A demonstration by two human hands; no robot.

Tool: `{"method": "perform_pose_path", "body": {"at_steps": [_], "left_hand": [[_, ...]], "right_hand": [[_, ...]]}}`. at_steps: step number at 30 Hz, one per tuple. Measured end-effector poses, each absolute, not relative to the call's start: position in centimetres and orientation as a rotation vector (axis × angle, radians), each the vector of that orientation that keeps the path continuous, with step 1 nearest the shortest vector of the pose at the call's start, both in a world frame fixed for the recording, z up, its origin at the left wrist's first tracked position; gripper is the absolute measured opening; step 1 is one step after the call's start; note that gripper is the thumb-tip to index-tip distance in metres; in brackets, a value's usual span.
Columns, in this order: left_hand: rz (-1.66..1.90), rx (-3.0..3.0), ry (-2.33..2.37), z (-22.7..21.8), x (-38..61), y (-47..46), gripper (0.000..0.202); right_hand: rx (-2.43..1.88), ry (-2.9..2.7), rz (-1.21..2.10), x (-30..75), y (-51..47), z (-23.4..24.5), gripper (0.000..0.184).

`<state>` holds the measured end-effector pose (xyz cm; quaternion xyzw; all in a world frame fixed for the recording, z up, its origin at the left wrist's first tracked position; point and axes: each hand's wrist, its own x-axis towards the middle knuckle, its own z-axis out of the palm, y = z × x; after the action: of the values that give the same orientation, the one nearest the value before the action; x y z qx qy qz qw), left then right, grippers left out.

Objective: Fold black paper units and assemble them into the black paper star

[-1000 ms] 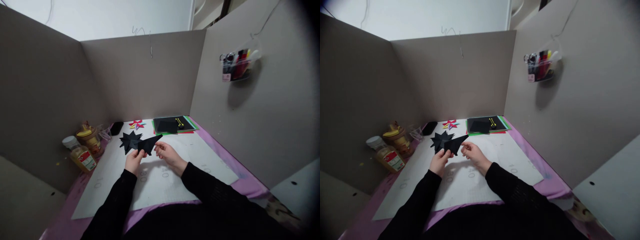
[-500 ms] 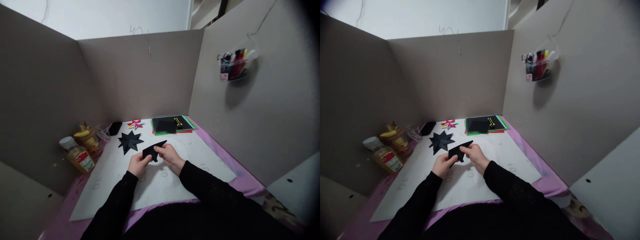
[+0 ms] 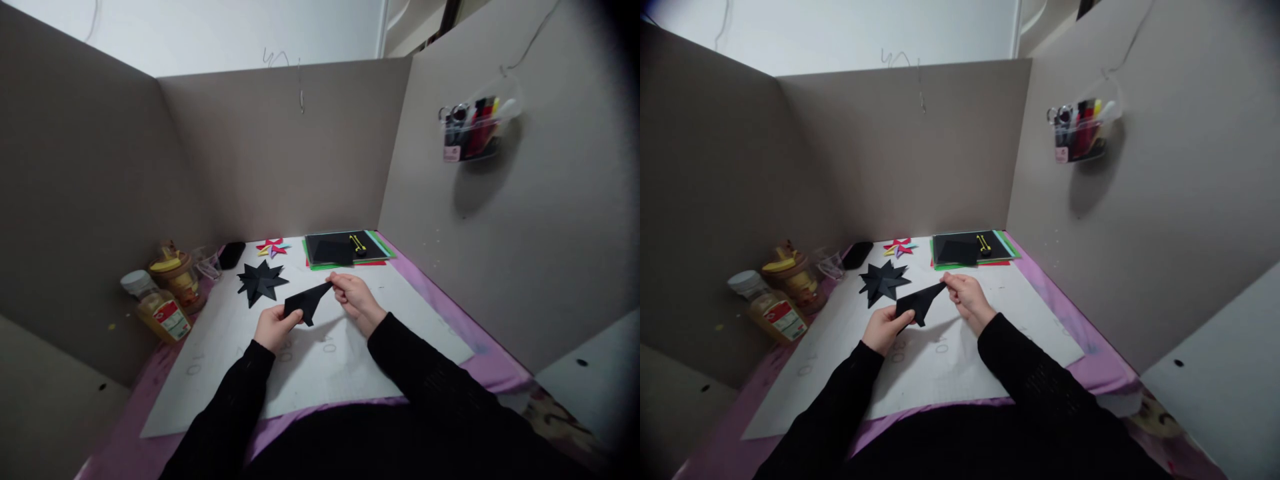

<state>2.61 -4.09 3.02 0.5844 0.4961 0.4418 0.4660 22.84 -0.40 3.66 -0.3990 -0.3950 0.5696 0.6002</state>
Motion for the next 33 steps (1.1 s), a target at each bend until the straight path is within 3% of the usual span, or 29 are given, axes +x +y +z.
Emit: {"method": "perform_pose_path", "body": {"at_steps": [4, 8, 11, 13, 24, 33], "left_hand": [[1.066, 1.44, 1.23, 2.9, 2.3, -4.0, 0.026], [0.957, 1.599, 1.3, 2.7, 2.5, -4.0, 0.028], [0.925, 1.725, 1.333, 2.4, 2.5, -4.1, 0.028], [0.929, 1.79, 1.354, 2.3, 2.5, -4.1, 0.027], [1.137, 1.787, 1.342, 2.9, 2.2, -4.1, 0.024], [1.41, 1.199, 1.381, 2.5, 1.9, -2.9, 0.033]], "right_hand": [[-1.047, -1.072, 0.916, 24.1, -0.5, 4.3, 0.032], [-1.052, -1.67, 0.296, 22.8, -2.4, 5.0, 0.022], [-1.077, -2.049, 0.174, 21.4, -3.3, 4.9, 0.014], [-1.115, -2.134, 0.186, 21.0, -3.4, 4.6, 0.008], [-1.08, -2.185, 0.405, 20.9, -3.3, 4.0, 0.012], [-1.103, -1.483, 0.88, 23.3, -1.0, 3.3, 0.02]]}}
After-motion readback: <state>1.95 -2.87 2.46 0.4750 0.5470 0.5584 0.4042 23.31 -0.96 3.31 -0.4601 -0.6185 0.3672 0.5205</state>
